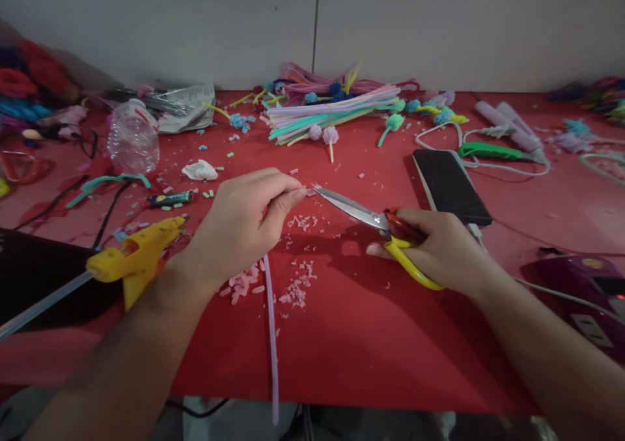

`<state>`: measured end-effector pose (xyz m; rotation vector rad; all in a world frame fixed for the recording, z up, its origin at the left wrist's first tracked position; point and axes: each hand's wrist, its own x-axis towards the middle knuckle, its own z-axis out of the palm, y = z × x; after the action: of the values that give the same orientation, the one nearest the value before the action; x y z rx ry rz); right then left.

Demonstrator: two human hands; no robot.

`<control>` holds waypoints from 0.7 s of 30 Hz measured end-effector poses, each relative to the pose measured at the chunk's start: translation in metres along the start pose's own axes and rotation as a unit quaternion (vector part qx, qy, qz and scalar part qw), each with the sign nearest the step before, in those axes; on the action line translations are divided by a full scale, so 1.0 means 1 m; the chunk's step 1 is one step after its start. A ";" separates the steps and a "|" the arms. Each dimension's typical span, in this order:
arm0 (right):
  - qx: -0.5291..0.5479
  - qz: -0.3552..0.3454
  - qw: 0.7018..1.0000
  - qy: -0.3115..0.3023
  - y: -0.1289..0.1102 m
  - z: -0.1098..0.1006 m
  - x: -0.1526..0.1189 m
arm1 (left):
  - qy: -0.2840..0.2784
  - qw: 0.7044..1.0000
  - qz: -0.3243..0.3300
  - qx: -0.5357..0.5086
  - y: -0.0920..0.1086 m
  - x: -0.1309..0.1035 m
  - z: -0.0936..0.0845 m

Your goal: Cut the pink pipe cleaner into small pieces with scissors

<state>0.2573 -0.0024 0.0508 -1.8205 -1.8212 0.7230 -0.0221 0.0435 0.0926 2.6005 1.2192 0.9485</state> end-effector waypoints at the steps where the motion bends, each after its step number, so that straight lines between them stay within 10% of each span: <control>1: 0.002 0.000 1.000 0.000 0.000 0.000 0.000 | -0.001 1.000 0.001 0.001 0.000 0.000 0.000; 21: 0.010 0.006 1.000 -0.001 0.005 0.001 0.001 | -0.005 1.000 0.011 0.003 0.000 0.000 -0.001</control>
<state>0.2602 -0.0017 0.0469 -1.8202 -1.7991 0.7449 -0.0227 0.0434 0.0938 2.6241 1.1953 0.9363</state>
